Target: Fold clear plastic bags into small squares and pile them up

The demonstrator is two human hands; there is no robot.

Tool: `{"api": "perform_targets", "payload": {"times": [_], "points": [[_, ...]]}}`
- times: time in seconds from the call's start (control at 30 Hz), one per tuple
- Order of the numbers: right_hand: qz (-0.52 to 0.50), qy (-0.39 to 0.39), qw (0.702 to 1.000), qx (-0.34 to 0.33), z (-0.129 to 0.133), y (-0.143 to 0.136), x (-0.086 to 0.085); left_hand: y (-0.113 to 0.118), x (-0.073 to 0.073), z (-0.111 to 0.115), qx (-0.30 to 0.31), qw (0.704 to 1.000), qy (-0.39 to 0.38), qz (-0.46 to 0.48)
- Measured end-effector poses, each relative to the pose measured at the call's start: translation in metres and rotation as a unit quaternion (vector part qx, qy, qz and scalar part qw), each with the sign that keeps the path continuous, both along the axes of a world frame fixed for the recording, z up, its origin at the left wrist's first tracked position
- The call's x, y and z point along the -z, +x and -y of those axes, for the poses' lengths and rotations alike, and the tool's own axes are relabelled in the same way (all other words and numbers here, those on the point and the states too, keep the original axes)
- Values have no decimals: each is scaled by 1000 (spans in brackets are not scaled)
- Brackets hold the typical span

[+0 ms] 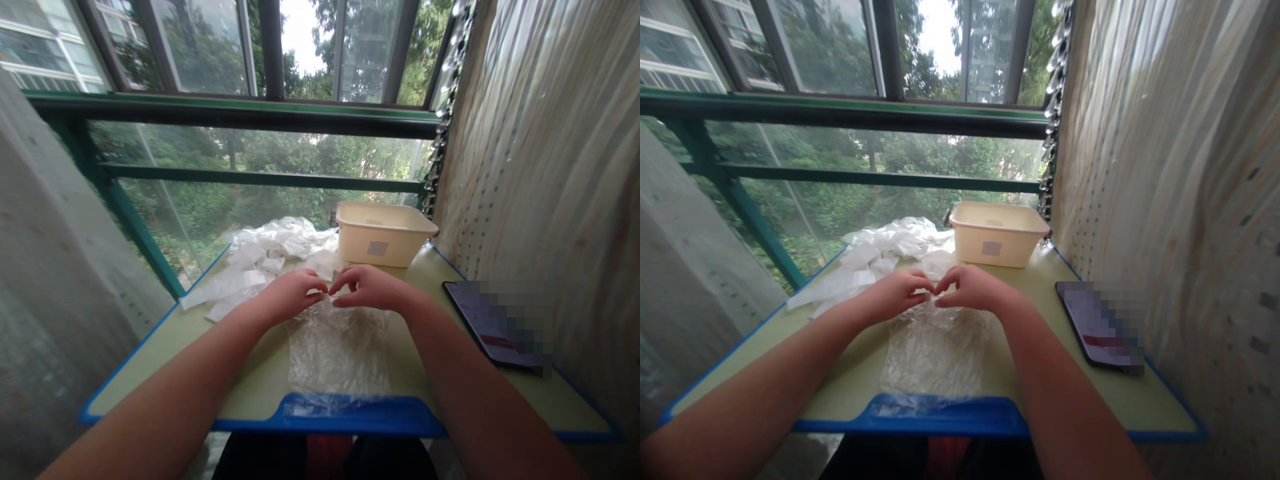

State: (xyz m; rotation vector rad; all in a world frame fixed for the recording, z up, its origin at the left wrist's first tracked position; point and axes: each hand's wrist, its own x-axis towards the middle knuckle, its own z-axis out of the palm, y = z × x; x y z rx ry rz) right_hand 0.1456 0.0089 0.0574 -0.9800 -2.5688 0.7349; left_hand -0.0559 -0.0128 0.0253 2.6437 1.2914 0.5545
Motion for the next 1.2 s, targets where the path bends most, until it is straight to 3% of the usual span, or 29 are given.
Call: {"api": "perform_targets", "payload": {"times": [0.23, 0.47, 0.57, 1.2], "points": [[2, 10, 1000, 9, -3, 2, 2, -2, -2, -2, 34, 999, -27, -8], [57, -61, 996, -9, -2, 6, 0, -7, -14, 11, 56, 993, -81, -58], [48, -44, 998, 5, -4, 5, 3, -7, -17, 13, 54, 993, -85, -62], [84, 21, 996, 6, -7, -8, 20, -2, -5, 2, 0, 998, -48, -43]]}}
